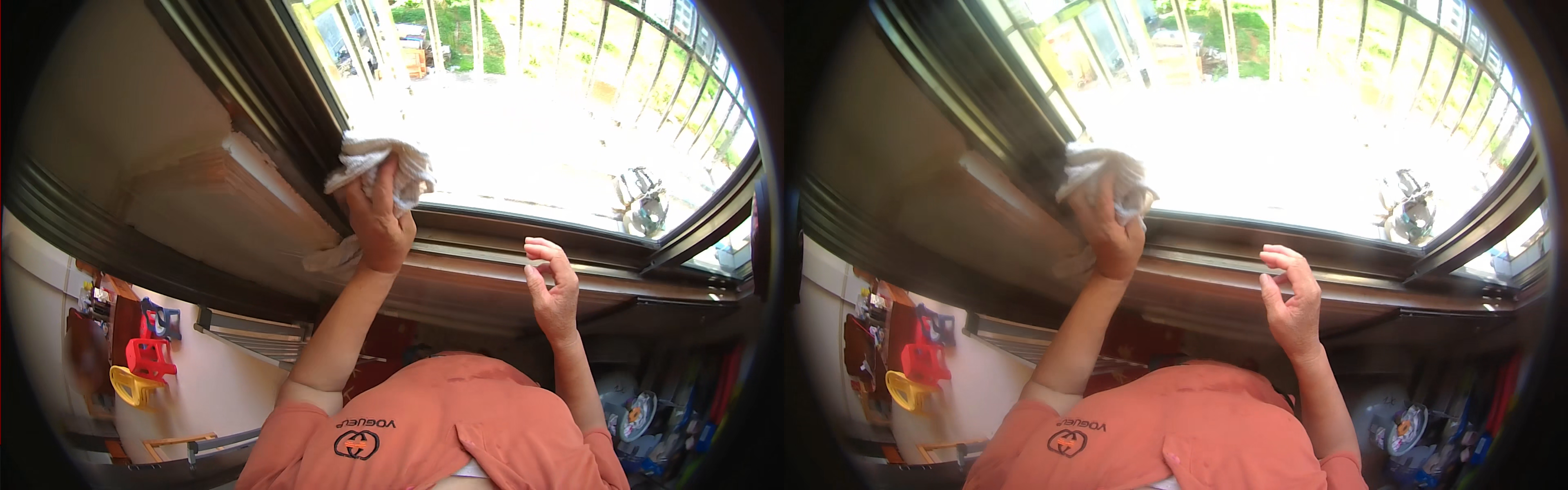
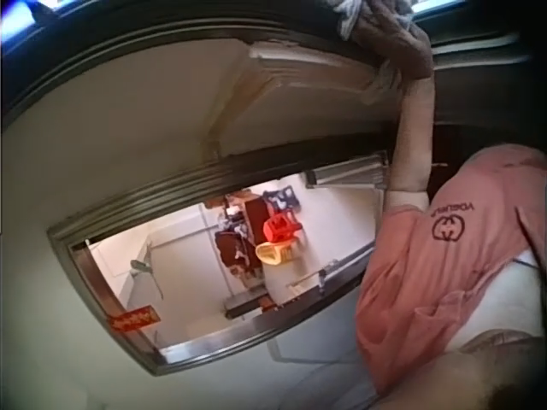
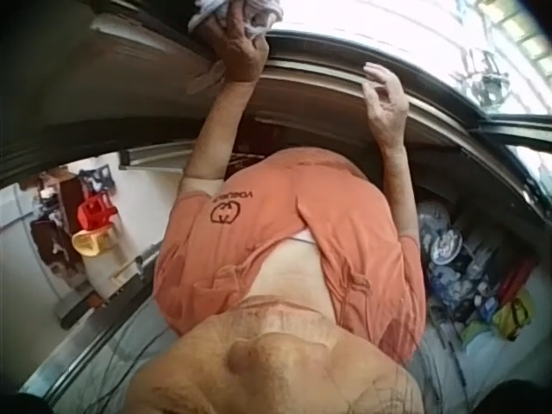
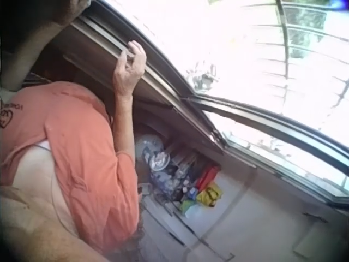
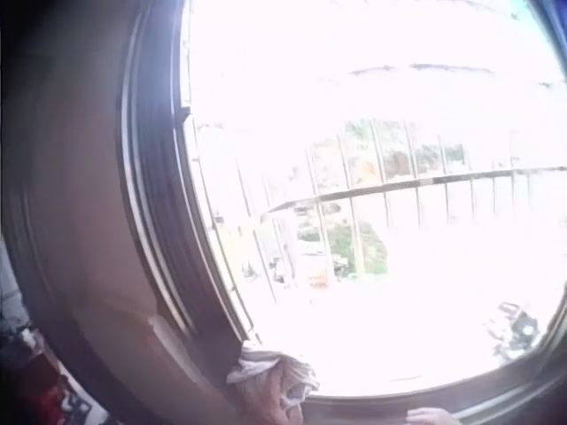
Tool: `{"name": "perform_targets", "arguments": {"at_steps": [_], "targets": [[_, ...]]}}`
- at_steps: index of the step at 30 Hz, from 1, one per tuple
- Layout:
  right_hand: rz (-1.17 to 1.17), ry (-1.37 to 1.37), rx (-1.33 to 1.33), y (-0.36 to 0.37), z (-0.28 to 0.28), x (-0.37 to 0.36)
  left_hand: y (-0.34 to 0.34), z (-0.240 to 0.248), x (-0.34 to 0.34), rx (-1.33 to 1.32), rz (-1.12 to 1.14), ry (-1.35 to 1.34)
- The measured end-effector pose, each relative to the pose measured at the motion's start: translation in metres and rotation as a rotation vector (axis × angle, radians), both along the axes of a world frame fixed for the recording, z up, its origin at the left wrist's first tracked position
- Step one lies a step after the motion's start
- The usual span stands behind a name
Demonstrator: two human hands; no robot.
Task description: The recorder cleans a window, window frame, and balcony railing using a wet cloth.
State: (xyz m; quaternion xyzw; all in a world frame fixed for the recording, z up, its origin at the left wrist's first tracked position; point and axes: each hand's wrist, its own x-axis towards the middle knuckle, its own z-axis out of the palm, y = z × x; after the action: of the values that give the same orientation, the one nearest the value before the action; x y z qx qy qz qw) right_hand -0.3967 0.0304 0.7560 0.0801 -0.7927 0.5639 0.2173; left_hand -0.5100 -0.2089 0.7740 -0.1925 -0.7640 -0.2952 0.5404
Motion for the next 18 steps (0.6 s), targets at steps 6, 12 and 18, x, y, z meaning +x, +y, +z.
{"name": "perform_targets", "arguments": {"at_steps": [6,12,18], "targets": [[-0.132,-0.053,-0.091,0.041,-0.025,0.020,0.020,-0.026,0.036,-0.352,-0.074,-0.315],[-0.256,-0.028,-0.147,0.073,-0.042,0.021,0.049,0.095,-0.005,0.307,-0.283,0.136],[-0.217,-0.013,-0.156,0.069,-0.038,0.023,0.115,0.023,0.013,-0.476,-0.252,0.015]]}}
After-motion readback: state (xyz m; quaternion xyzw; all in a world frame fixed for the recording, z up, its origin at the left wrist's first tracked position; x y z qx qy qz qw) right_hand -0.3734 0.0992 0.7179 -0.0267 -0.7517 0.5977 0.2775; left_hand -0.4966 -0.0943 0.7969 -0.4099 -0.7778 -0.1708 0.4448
